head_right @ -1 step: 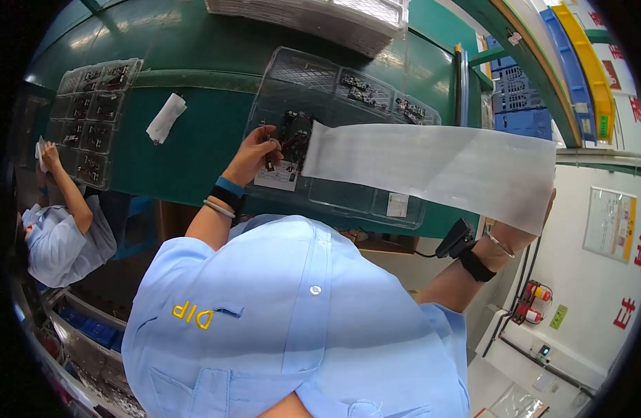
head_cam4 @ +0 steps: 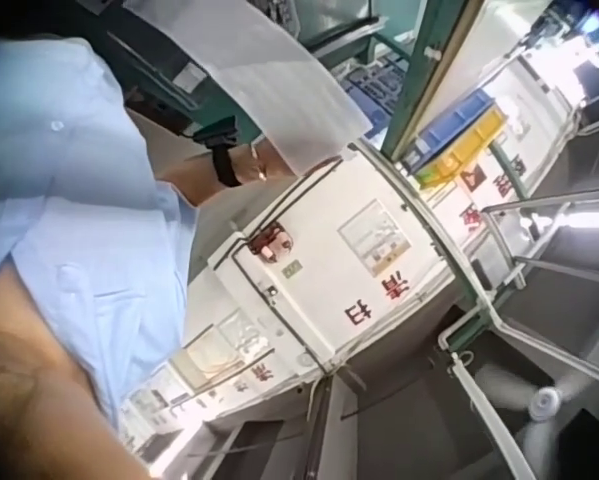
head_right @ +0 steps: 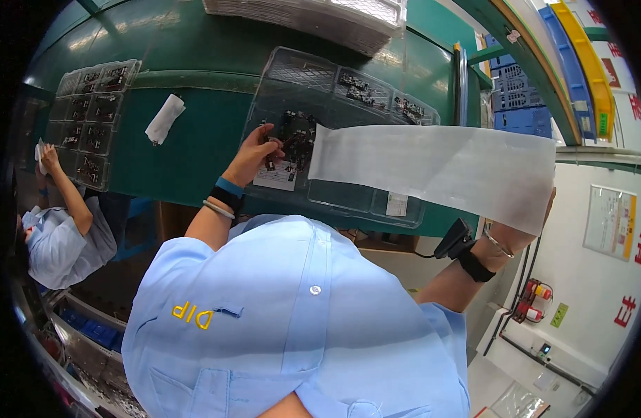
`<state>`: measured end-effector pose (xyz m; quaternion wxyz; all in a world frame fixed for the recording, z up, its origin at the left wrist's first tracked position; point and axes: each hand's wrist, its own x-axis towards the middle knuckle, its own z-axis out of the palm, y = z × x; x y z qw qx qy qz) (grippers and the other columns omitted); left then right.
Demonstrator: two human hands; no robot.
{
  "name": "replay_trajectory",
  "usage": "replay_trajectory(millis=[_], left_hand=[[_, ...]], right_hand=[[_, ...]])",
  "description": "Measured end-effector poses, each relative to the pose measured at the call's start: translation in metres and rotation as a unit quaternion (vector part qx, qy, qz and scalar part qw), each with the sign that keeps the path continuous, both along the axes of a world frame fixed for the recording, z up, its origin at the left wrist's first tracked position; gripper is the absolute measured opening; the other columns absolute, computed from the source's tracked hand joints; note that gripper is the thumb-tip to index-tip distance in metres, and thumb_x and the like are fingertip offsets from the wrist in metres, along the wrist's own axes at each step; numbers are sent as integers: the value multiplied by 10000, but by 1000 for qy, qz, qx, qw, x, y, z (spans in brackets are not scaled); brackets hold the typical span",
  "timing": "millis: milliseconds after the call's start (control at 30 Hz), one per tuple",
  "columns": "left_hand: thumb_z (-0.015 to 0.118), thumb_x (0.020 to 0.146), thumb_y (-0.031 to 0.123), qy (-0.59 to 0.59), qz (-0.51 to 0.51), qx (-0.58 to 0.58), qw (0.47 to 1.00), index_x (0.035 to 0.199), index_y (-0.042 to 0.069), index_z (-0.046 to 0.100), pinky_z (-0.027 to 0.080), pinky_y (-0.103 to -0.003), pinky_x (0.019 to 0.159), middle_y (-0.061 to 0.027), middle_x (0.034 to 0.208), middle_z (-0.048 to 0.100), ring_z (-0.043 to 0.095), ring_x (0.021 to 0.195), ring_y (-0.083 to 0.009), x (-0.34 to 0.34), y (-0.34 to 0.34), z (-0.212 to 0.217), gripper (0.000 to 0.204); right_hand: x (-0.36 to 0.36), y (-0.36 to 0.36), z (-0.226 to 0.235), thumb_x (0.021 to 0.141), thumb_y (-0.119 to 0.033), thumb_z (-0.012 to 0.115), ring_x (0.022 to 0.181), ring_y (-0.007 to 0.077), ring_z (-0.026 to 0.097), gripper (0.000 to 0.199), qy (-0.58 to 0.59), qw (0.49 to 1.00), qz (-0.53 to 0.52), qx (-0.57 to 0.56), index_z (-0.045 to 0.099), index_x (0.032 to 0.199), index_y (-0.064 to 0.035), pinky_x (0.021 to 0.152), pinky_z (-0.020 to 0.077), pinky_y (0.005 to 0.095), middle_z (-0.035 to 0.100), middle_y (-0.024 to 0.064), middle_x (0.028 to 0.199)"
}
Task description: The person removes a plastic tray from a stack, places circuit boards into the tray compartments, and wraps them in foam sheets. They then place the wrapped boards into a cardboard box, insert a cardboard divider, and repeat the process of wrapping and packing more boards.
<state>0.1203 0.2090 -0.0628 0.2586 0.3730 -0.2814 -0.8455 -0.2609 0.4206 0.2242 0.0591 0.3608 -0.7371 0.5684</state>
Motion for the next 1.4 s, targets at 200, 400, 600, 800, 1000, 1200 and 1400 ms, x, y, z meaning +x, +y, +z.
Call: replay_trajectory(millis=[200, 400, 600, 800, 1000, 1200, 1400], left_hand=[[593, 859, 125, -202, 41, -396, 895, 1310, 35, 439, 409, -385, 971, -137, 1257, 500, 491, 1165, -250, -22, 10, 37, 486], [600, 866, 187, 180, -40, -50, 982, 1377, 47, 385, 404, -397, 998, -139, 1328, 469, 487, 1203, -253, -38, 38, 40, 572], [612, 874, 219, 295, -101, 37, 949, 1404, 68, 344, 449, -382, 955, -121, 1311, 492, 539, 1147, -233, -52, 57, 61, 613], [664, 845, 297, 250, -200, 29, 947, 1390, 49, 353, 476, -416, 931, -126, 1258, 537, 554, 1128, -233, -93, 78, 88, 675], [654, 855, 254, 240, -239, 37, 940, 1335, 42, 411, 492, -375, 899, -102, 1208, 561, 574, 1079, -198, -150, 106, 86, 578], [639, 856, 177, 114, -61, -60, 990, 1252, 43, 475, 485, -339, 896, -90, 1162, 578, 585, 1043, -181, -150, 103, 96, 449], [633, 860, 183, 183, 24, 10, 983, 1238, 44, 489, 461, -350, 926, -87, 1143, 585, 583, 1041, -189, -142, 118, 153, 428]], right_hand=[[23, 2, 9, 899, -218, 569, 1071, 227, 565, 441, 259, 956, -83, 110, 436, 1259, -3, 921, 475, 332, 554, 111, 1185], [36, 2, 21, 868, -240, 612, 1089, 226, 560, 523, 495, 816, -161, 252, 398, 1283, -4, 917, 479, 319, 545, 109, 1203], [-3, 13, -3, 863, -244, 616, 1077, 238, 568, 489, 480, 825, -148, 258, 445, 1255, -7, 927, 481, 322, 567, 108, 1178], [37, -10, -24, 878, -236, 587, 1052, 246, 568, 378, 385, 910, 20, 154, 524, 1182, -20, 923, 473, 347, 588, 112, 1124], [91, -46, -40, 926, -238, 515, 999, 220, 573, 289, -210, 904, 351, -127, 548, 1138, -45, 905, 460, 347, 591, 109, 1075], [73, -56, -94, 967, -259, 450, 974, 199, 579, 273, -518, 700, 466, -154, 550, 1119, -56, 867, 476, 329, 591, 102, 1060], [76, -48, -163, 979, -269, 431, 1084, 216, 568, 323, -136, 921, 355, 87, 531, 1200, -56, 938, 471, 345, 580, 121, 1180]])
